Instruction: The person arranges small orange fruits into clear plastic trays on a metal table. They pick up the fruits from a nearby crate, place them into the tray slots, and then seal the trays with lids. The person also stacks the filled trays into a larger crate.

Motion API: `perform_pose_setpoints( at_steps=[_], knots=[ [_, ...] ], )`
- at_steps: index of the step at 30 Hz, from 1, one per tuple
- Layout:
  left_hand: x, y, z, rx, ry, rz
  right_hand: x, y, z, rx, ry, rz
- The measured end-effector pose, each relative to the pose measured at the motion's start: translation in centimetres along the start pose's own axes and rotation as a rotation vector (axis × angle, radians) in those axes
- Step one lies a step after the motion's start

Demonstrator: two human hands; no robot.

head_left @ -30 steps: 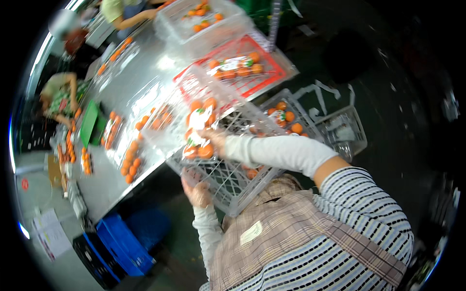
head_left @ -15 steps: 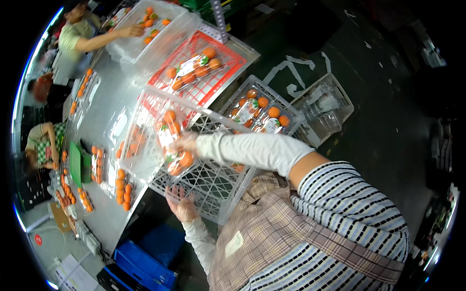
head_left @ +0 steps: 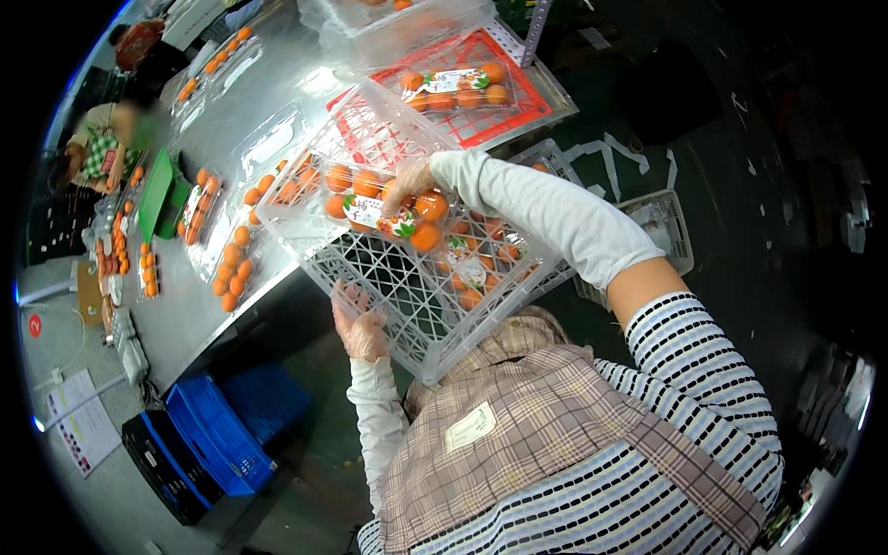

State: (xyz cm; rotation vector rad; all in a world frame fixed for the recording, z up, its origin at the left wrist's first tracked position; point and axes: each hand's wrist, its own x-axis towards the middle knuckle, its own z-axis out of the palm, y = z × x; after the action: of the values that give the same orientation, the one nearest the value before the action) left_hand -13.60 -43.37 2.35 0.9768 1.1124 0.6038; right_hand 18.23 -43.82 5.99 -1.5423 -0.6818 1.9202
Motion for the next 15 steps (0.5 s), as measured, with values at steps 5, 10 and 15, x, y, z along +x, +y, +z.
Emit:
perform_pose_setpoints(
  at_steps=[5,10,15],
  knots=[
    [0.0,0.6,0.0,0.008,0.008,-0.033,3.9,-3.0,-3.1,-0.28,-0.149,-0.009],
    [-0.1,-0.3,-0.1,-0.055,-0.005,0.005,7.3,-7.6,-5.4,-0.803,0.067,-0.047],
    [-0.3,0.1,0.7,-0.076,0.026,-0.006,9.1,-10.1,-4.0,-1.168,0.125,-0.109]
  ],
)
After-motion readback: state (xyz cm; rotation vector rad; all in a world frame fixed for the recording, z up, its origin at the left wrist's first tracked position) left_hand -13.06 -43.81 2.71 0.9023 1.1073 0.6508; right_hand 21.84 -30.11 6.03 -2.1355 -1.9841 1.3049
